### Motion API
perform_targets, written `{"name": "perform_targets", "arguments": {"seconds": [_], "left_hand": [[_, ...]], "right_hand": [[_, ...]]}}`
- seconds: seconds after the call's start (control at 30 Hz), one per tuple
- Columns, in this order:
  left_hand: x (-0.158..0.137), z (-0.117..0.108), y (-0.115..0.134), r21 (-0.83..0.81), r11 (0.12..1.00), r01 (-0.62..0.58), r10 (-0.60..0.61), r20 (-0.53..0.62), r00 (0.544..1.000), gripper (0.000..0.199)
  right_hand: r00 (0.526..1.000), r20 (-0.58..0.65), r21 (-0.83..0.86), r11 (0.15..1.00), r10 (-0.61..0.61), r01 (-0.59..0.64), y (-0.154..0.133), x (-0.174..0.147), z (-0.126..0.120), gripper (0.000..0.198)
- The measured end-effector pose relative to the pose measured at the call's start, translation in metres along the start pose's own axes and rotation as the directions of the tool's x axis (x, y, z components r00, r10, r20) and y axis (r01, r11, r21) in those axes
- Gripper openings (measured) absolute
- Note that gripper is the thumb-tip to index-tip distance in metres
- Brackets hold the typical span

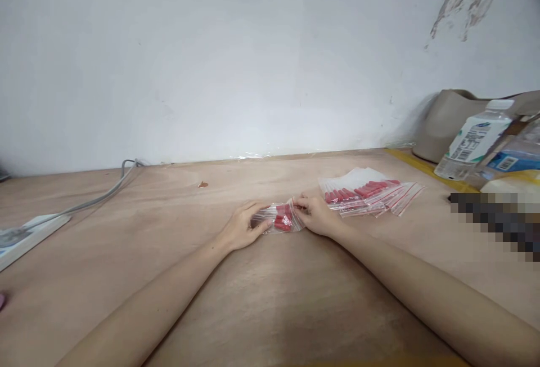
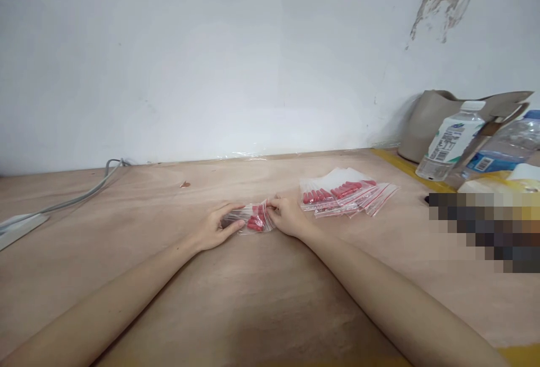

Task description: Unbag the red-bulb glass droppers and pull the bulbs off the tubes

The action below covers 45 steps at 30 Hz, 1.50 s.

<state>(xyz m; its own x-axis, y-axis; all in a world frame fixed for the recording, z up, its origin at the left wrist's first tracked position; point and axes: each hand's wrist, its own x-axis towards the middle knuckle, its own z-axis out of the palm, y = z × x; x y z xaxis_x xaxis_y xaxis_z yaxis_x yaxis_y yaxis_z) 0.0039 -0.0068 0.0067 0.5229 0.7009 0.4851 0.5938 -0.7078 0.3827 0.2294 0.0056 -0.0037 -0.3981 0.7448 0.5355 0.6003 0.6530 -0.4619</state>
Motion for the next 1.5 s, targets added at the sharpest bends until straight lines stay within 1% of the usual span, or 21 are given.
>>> {"name": "perform_targets", "arguments": {"seconds": [0.07,0.1,0.2,0.27,0.43,0.5,0.63,0.73,0.83,0.9,1.03,1.07,1.13,1.27,1.37,1.5], "left_hand": [[0.000,0.000,0.000,-0.023,1.000,-0.020,0.021,0.059,0.998,0.040],[0.001,0.000,0.000,-0.033,0.999,-0.017,0.020,0.091,0.996,0.042],[0.001,0.001,-0.002,-0.056,0.998,0.015,-0.007,0.144,0.990,0.044],[0.002,0.003,-0.004,-0.084,0.995,0.050,-0.038,0.142,0.989,0.045],[0.002,0.003,-0.010,-0.129,0.977,0.171,-0.157,0.116,0.981,0.048],[0.001,0.003,-0.012,-0.137,0.973,0.185,-0.172,0.104,0.980,0.048],[0.000,0.004,-0.013,-0.149,0.976,0.156,-0.144,0.085,0.986,0.047],[0.000,0.004,-0.012,-0.139,0.980,0.140,-0.130,0.078,0.988,0.046],[0.000,0.004,-0.012,-0.121,0.982,0.143,-0.134,0.082,0.988,0.045],[0.000,0.004,-0.012,-0.115,0.983,0.140,-0.133,0.070,0.989,0.044],[0.000,0.006,-0.014,-0.102,0.990,0.102,-0.100,0.023,0.995,0.039],[0.001,0.006,-0.014,-0.099,0.991,0.092,-0.091,0.014,0.996,0.038],[0.001,0.007,-0.015,-0.101,0.992,0.079,-0.079,0.009,0.997,0.037],[0.001,0.006,-0.013,-0.117,0.989,0.087,-0.086,0.012,0.996,0.037],[0.001,0.005,-0.012,-0.111,0.988,0.104,-0.103,0.010,0.995,0.039],[0.001,0.005,-0.011,-0.100,0.988,0.117,-0.115,0.023,0.993,0.039]], "right_hand": [[0.999,0.043,0.066,0.998,0.011,-0.014,0.000,0.002,0.000,0.021],[0.997,0.061,0.089,0.995,0.037,-0.042,0.000,0.002,0.000,0.021],[0.977,0.151,0.144,0.975,0.150,-0.172,0.000,0.005,0.001,0.022],[0.961,0.193,0.162,0.959,0.199,-0.231,0.000,0.007,0.003,0.021],[0.943,0.234,0.226,0.930,0.238,-0.291,0.003,0.010,0.009,0.017],[0.937,0.246,0.271,0.910,0.249,-0.314,0.005,0.011,0.012,0.019],[0.929,0.270,0.386,0.856,0.251,-0.344,0.004,0.013,0.018,0.026],[0.925,0.303,0.436,0.829,0.231,-0.350,-0.001,0.016,0.018,0.020],[0.920,0.333,0.450,0.822,0.208,-0.349,-0.005,0.019,0.015,0.014],[0.913,0.356,0.458,0.814,0.199,-0.357,-0.004,0.019,0.013,0.019],[0.891,0.410,0.476,0.788,0.193,-0.390,0.000,0.015,0.012,0.037],[0.890,0.414,0.481,0.784,0.191,-0.392,0.000,0.015,0.012,0.039],[0.901,0.398,0.503,0.780,0.173,-0.373,-0.002,0.014,0.012,0.039],[0.932,0.334,0.558,0.766,0.143,-0.318,-0.004,0.014,0.014,0.024],[0.933,0.307,0.571,0.748,0.189,-0.340,0.000,0.015,0.015,0.018],[0.915,0.294,0.587,0.703,0.278,-0.402,0.005,0.015,0.012,0.020]]}}
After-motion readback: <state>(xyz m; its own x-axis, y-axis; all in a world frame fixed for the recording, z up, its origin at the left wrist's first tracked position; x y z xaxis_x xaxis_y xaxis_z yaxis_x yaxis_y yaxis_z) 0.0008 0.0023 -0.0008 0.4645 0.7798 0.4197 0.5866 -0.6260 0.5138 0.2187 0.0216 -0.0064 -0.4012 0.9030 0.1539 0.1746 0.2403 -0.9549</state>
